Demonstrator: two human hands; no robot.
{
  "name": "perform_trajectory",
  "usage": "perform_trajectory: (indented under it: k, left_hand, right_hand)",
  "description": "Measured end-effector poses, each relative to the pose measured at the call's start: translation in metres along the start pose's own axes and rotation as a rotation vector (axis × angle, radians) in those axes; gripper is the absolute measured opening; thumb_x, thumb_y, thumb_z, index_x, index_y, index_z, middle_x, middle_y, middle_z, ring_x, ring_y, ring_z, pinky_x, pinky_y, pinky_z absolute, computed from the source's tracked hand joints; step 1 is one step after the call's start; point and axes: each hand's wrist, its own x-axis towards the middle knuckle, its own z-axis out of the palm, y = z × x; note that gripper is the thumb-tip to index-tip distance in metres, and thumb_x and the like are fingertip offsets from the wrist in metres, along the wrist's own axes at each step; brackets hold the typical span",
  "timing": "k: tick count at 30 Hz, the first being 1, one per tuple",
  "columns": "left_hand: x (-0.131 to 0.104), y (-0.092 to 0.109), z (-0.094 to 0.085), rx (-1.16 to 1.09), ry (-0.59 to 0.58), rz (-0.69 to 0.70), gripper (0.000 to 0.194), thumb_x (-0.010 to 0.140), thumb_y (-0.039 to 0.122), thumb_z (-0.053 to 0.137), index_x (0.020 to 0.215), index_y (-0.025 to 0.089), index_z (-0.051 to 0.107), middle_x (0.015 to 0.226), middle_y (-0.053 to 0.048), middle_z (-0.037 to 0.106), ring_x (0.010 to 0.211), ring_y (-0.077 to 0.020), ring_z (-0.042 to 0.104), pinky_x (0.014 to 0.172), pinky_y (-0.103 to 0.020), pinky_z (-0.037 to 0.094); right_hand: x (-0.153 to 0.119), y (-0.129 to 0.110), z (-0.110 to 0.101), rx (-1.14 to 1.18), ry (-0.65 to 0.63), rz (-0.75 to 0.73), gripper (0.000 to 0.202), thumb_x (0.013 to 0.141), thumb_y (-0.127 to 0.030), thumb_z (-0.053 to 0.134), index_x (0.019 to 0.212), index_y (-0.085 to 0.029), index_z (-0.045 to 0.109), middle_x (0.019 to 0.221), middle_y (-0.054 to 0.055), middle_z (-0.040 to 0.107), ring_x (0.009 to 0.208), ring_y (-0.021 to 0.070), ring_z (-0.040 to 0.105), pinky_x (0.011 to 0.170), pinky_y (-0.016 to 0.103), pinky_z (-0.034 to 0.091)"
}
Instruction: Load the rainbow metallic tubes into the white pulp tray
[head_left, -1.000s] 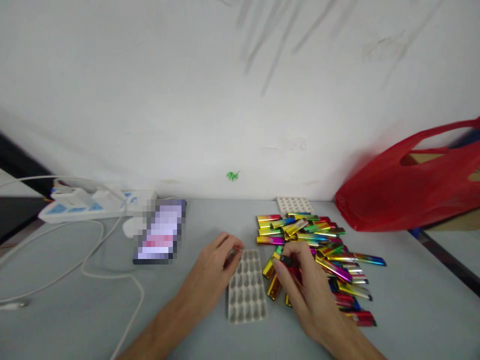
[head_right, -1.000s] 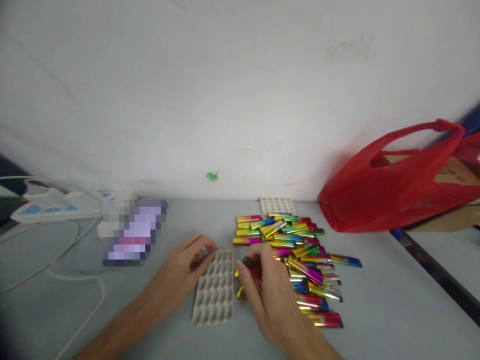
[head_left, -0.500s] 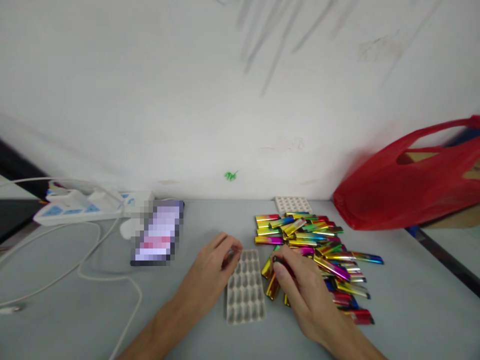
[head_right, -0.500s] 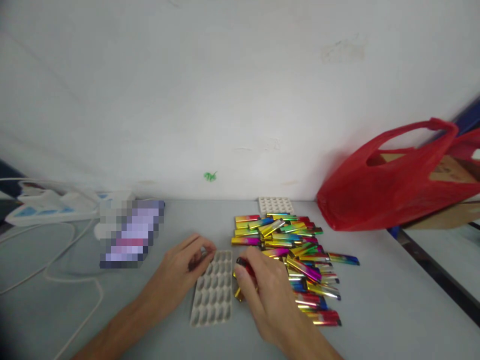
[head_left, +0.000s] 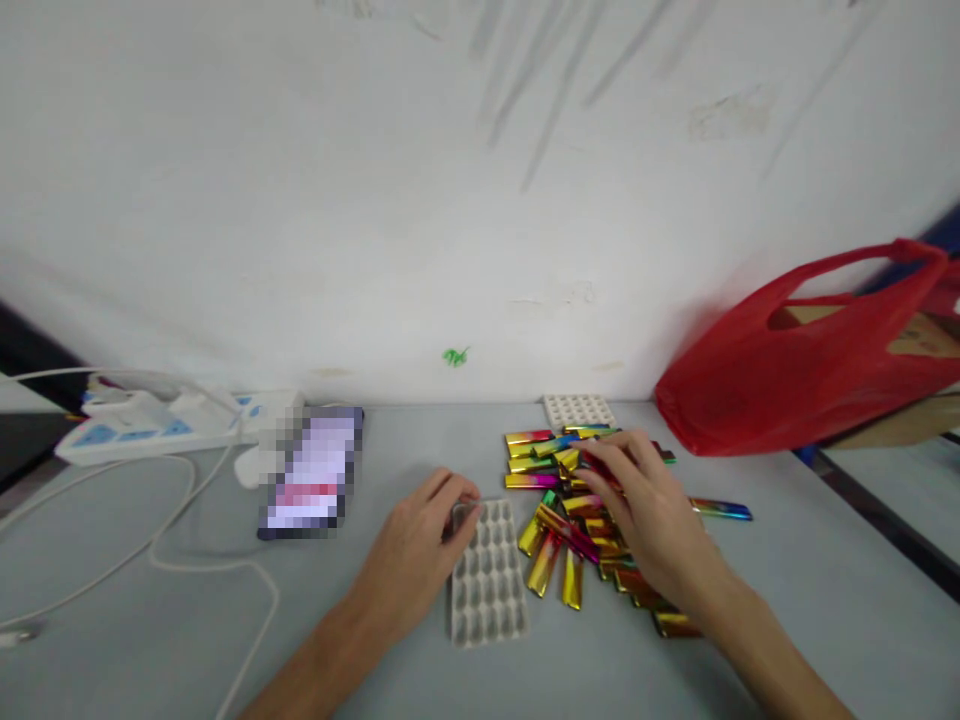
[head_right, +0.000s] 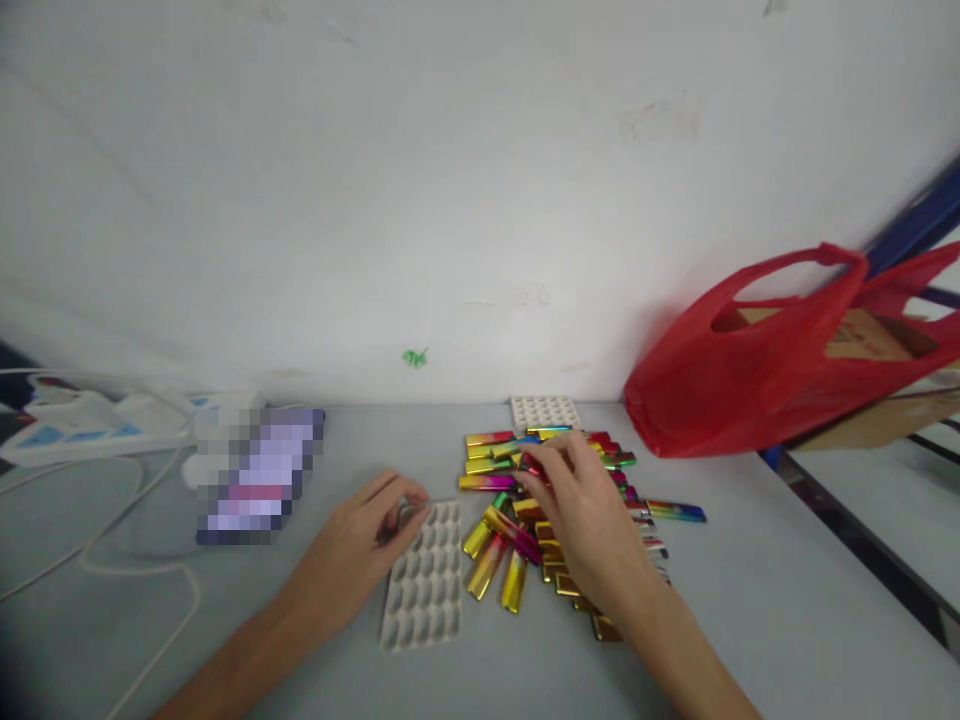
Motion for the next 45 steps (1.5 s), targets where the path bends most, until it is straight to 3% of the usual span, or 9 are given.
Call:
perform_trajectory:
  k: [4, 9, 21, 26, 30, 34, 38, 45]
  left_hand:
    - [0.000, 0.002, -0.001, -0.002, 0.008, 0.013, 0.013, 0.106, 0.024, 0.060, 0.100, 0.027, 0.071, 0.099, -0.002, 0.073, 0.075, -0.0216, 0.069, 0.075, -0.035, 0.057]
    - [0.001, 0.001, -0.001, 0.002, 0.042, 0.032, 0.011, 0.106, 0.023, 0.061, 0.102, 0.026, 0.071, 0.106, -0.005, 0.072, 0.094, -0.0269, 0.072, 0.089, -0.042, 0.057]
    - [0.001, -0.001, 0.000, 0.014, 0.050, 0.059, 0.011, 0.106, 0.020, 0.061, 0.101, 0.025, 0.070, 0.105, -0.005, 0.072, 0.096, -0.0276, 0.071, 0.089, -0.043, 0.057]
    - [0.002, -0.001, -0.001, 0.013, 0.042, 0.061, 0.011, 0.106, 0.020, 0.061, 0.100, 0.025, 0.069, 0.106, -0.006, 0.072, 0.098, -0.0283, 0.072, 0.092, -0.044, 0.058]
    - [0.001, -0.002, -0.001, 0.003, 0.040, 0.063, 0.012, 0.108, 0.022, 0.059, 0.101, 0.025, 0.069, 0.106, -0.005, 0.072, 0.098, -0.0278, 0.071, 0.093, -0.044, 0.058]
    - [0.001, -0.003, 0.000, -0.012, 0.030, 0.066, 0.012, 0.108, 0.025, 0.059, 0.102, 0.025, 0.069, 0.104, -0.005, 0.071, 0.094, -0.0272, 0.070, 0.089, -0.044, 0.057]
    - [0.001, -0.003, 0.001, -0.015, 0.025, 0.069, 0.014, 0.108, 0.026, 0.058, 0.102, 0.025, 0.070, 0.103, -0.005, 0.070, 0.092, -0.0269, 0.070, 0.087, -0.044, 0.057]
    - [0.002, -0.002, 0.000, -0.002, 0.027, 0.073, 0.013, 0.108, 0.027, 0.058, 0.102, 0.026, 0.070, 0.103, -0.005, 0.073, 0.091, -0.0260, 0.071, 0.088, -0.042, 0.058]
  right_hand:
    - [0.007, 0.049, -0.023, 0.038, -0.028, 0.159, 0.025, 0.113, -0.048, 0.061, 0.124, -0.025, 0.066, 0.116, 0.009, 0.070, 0.106, 0.0298, 0.073, 0.093, 0.044, 0.059]
    - [0.007, 0.087, -0.029, 0.042, -0.127, 0.170, 0.026, 0.110, -0.049, 0.065, 0.111, -0.024, 0.074, 0.111, 0.008, 0.074, 0.102, 0.0295, 0.073, 0.093, 0.046, 0.058]
    - [0.001, 0.095, -0.029, 0.032, -0.193, 0.138, 0.033, 0.111, -0.052, 0.061, 0.115, -0.026, 0.081, 0.118, 0.011, 0.076, 0.115, 0.0321, 0.065, 0.103, 0.051, 0.052]
    - [-0.005, 0.092, -0.049, 0.013, -0.178, 0.153, 0.038, 0.113, -0.056, 0.055, 0.120, -0.028, 0.080, 0.122, 0.011, 0.077, 0.118, 0.0342, 0.065, 0.106, 0.055, 0.050]
    - [-0.027, 0.113, -0.084, -0.094, -0.107, 0.221, 0.044, 0.111, -0.060, 0.053, 0.123, -0.027, 0.081, 0.122, 0.015, 0.079, 0.116, 0.0371, 0.069, 0.102, 0.055, 0.054]
    - [-0.062, 0.140, -0.112, -0.201, -0.173, 0.280, 0.042, 0.107, -0.062, 0.058, 0.124, -0.031, 0.080, 0.129, 0.015, 0.079, 0.116, 0.0403, 0.072, 0.092, 0.055, 0.060]
    - [-0.092, 0.155, -0.113, -0.261, -0.249, 0.285, 0.049, 0.104, -0.069, 0.059, 0.128, -0.032, 0.079, 0.134, 0.015, 0.080, 0.124, 0.0435, 0.073, 0.105, 0.064, 0.055]
    - [-0.112, 0.181, -0.110, -0.323, -0.258, 0.310, 0.055, 0.105, -0.073, 0.052, 0.112, -0.026, 0.080, 0.110, 0.015, 0.083, 0.101, 0.0396, 0.080, 0.092, 0.058, 0.059]
